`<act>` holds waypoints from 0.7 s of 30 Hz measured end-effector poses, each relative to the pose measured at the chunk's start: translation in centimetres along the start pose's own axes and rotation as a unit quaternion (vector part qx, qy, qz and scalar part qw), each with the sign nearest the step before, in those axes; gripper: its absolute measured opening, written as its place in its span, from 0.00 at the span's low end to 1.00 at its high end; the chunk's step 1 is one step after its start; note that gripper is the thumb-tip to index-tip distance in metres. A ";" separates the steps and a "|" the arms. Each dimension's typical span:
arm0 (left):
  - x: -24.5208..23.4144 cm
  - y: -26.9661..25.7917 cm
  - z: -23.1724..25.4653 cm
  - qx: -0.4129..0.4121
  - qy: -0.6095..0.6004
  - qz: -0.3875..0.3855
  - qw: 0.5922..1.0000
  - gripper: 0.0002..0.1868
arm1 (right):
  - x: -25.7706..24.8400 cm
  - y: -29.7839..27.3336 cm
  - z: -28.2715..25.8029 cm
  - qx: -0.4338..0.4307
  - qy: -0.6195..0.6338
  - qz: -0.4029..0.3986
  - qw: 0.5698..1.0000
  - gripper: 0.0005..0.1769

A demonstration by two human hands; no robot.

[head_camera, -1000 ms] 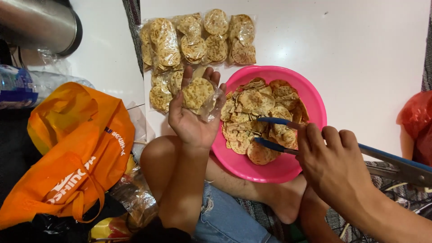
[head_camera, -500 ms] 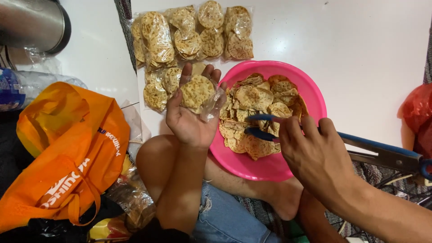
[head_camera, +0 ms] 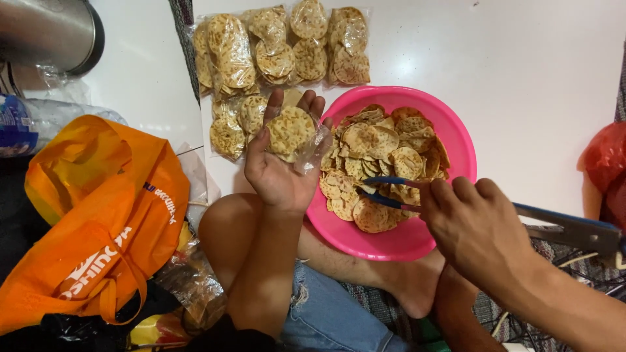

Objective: Packing thin, round chips from a pink bowl into small plastic bags using blue-handled tongs.

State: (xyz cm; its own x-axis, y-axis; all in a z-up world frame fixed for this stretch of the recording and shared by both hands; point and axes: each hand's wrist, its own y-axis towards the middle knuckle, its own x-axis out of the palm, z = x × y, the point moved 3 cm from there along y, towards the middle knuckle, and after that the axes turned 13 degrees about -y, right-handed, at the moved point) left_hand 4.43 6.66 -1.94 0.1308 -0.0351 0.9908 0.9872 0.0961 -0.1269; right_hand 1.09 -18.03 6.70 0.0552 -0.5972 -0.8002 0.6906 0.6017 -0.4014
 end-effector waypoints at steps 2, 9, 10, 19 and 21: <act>0.0 0.0 -0.1 -0.002 -0.002 0.010 1.000 0.29 | 0.2 -0.2 -0.2 -0.012 -0.012 0.009 1.000 0.22; -0.4 0.0 -0.1 -0.014 -0.028 0.019 0.999 0.30 | -1.2 -1.5 3.8 0.069 0.191 -0.038 0.978 0.21; -0.2 0.0 -0.3 -0.014 -0.027 0.020 0.999 0.30 | -0.9 -1.7 4.5 0.069 0.192 -0.038 0.978 0.21; 0.4 -0.5 -3.4 -0.042 0.037 0.019 0.998 0.33 | 3.5 -6.1 5.4 0.308 0.698 -0.255 0.594 0.21; 0.0 -0.9 -4.4 -0.067 0.051 0.039 0.996 0.35 | 3.4 -6.4 4.8 0.289 0.719 -0.249 0.581 0.19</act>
State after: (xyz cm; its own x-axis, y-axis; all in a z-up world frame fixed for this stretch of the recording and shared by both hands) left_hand 3.93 2.23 -2.03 0.2100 -0.1340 0.9685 0.9759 -0.0314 -0.2159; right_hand 0.28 -26.44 8.66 -0.6281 0.6893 -0.3612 0.5127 0.0174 -0.8584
